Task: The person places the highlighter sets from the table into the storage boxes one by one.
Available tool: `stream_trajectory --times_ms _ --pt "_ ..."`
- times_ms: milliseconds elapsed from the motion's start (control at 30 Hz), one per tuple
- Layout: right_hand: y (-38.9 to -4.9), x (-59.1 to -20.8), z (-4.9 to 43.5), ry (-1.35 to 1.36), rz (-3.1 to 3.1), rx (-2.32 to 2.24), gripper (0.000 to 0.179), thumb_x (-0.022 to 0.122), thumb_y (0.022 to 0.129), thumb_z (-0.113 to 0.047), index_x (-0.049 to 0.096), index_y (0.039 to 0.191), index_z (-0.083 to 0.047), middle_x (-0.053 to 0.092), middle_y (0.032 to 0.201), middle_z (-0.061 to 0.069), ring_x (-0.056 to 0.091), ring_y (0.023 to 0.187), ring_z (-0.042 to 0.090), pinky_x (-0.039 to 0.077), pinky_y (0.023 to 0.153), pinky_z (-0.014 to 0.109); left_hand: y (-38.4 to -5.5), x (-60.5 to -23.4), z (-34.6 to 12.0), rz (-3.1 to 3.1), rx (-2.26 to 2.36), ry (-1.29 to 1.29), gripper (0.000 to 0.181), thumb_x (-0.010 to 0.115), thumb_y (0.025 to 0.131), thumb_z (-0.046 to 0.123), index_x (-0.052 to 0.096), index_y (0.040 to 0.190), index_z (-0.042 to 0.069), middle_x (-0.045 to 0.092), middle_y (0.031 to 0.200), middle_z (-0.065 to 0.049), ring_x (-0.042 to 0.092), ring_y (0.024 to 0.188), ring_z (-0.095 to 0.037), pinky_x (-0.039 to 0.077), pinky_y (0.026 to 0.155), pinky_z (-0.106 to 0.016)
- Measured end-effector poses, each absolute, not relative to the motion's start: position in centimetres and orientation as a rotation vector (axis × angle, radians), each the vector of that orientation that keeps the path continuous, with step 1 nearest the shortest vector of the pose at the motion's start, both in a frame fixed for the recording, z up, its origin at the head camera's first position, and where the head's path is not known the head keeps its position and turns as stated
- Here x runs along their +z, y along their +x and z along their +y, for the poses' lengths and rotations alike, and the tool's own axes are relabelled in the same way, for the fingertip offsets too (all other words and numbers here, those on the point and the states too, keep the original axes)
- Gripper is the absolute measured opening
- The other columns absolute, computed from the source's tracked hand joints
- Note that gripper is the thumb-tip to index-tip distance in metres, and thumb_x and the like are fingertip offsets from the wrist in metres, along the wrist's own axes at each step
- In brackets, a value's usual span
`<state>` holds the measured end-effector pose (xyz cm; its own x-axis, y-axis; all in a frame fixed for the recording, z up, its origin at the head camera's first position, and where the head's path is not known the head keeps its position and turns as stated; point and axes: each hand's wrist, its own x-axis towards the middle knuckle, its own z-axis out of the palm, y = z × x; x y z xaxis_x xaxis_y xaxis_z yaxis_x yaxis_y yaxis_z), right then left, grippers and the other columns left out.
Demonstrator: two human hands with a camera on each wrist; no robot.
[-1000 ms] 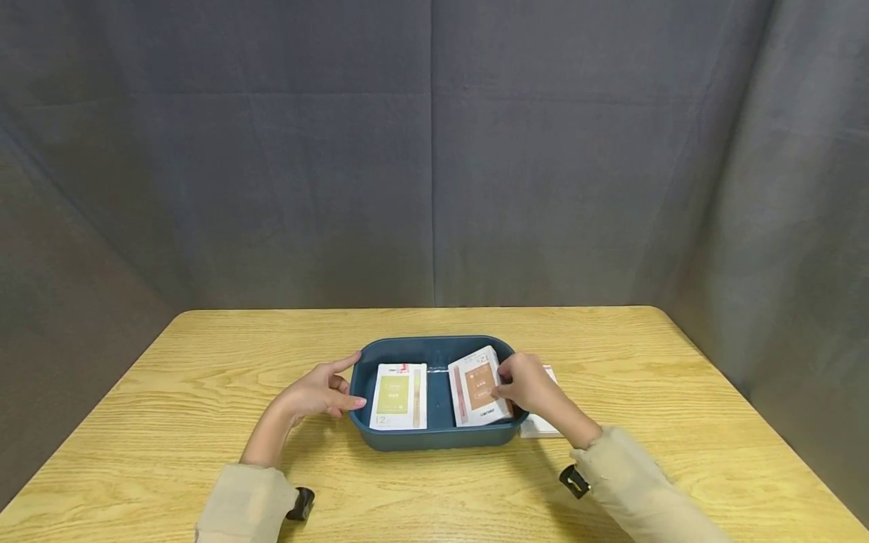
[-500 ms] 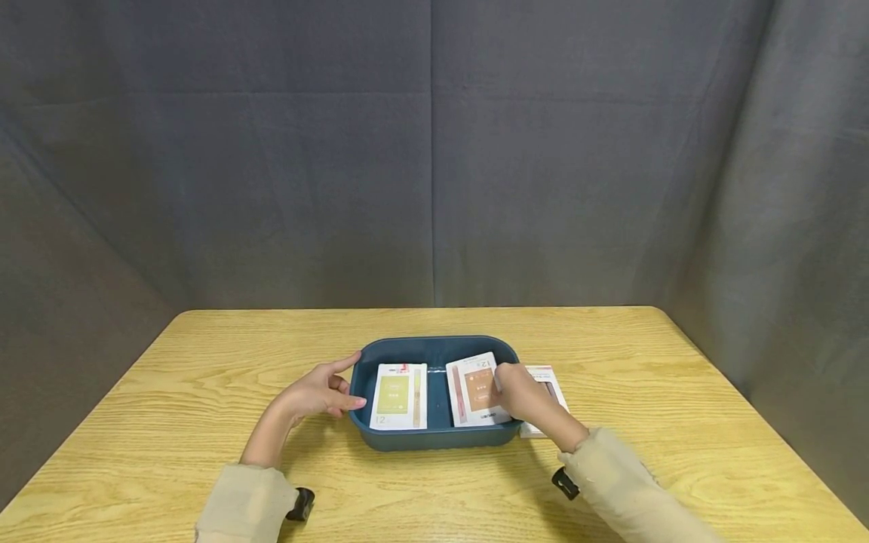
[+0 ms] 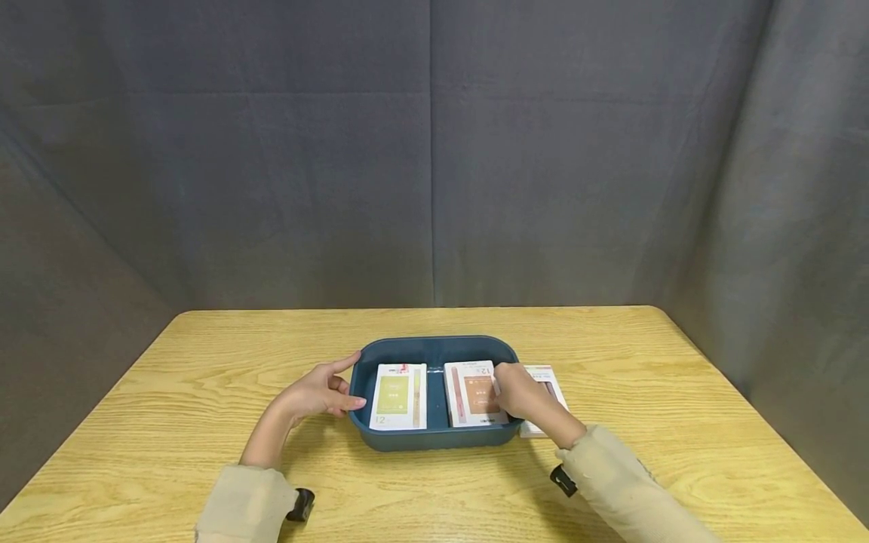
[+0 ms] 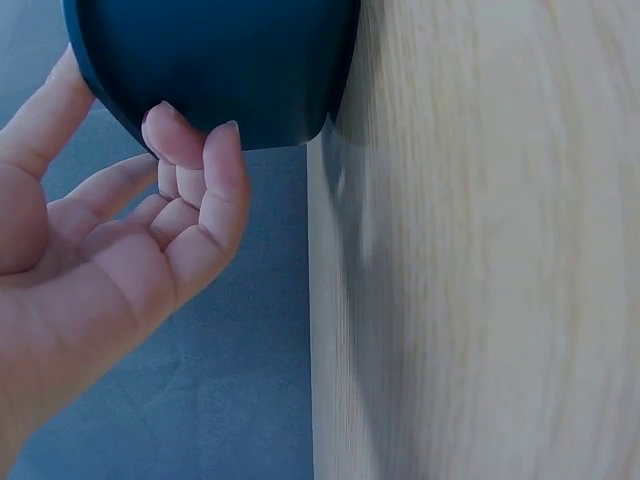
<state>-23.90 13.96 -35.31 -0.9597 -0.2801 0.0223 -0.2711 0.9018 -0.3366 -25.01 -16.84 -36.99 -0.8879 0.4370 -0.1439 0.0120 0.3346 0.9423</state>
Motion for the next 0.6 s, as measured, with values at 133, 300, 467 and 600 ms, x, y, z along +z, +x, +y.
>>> stream_trajectory --times_ms 133,300,467,600 --pt "-23.9 -35.3 14.1 -0.459 3.034 -0.542 0.011 0.060 0.075 0.010 0.054 0.069 0.003 0.046 0.060 0.005 0.042 0.056 0.016 0.035 0.050 0.025 -25.0 -37.1 -16.9 2.230 1.570 0.403 0.086 0.070 0.077 0.009 0.014 0.142 0.000 0.040 0.068 -0.005 0.043 0.056 -0.015 0.045 0.058 -0.031" --pt "-23.7 -35.1 14.6 -0.587 3.050 -0.597 0.010 0.061 0.074 0.010 0.060 0.083 0.010 0.051 0.067 0.009 0.041 0.060 0.017 0.035 0.054 0.028 -25.0 -37.2 -17.0 2.214 1.573 0.423 0.086 0.070 0.078 0.010 0.013 0.142 -0.001 0.041 0.067 -0.005 0.045 0.055 -0.015 0.044 0.057 -0.029" --pt "-23.7 -34.8 15.4 -0.648 3.025 -0.753 0.011 0.063 0.073 0.008 0.057 0.080 0.012 0.049 0.066 0.008 0.044 0.058 0.016 0.035 0.052 0.027 -25.1 -37.2 -17.0 2.211 1.576 0.426 0.087 0.070 0.077 0.011 0.013 0.142 -0.001 0.040 0.067 -0.005 0.046 0.055 -0.015 0.044 0.057 -0.029" --pt "-23.7 -34.6 16.0 -0.670 2.985 -0.906 0.026 0.065 0.076 0.000 0.060 0.098 0.013 0.061 0.087 0.021 0.059 0.073 0.025 0.047 0.062 0.032 -25.1 -37.1 -17.0 2.200 1.581 0.429 0.087 0.070 0.078 0.011 0.013 0.142 0.000 0.039 0.068 -0.004 0.045 0.055 -0.015 0.043 0.057 -0.029"
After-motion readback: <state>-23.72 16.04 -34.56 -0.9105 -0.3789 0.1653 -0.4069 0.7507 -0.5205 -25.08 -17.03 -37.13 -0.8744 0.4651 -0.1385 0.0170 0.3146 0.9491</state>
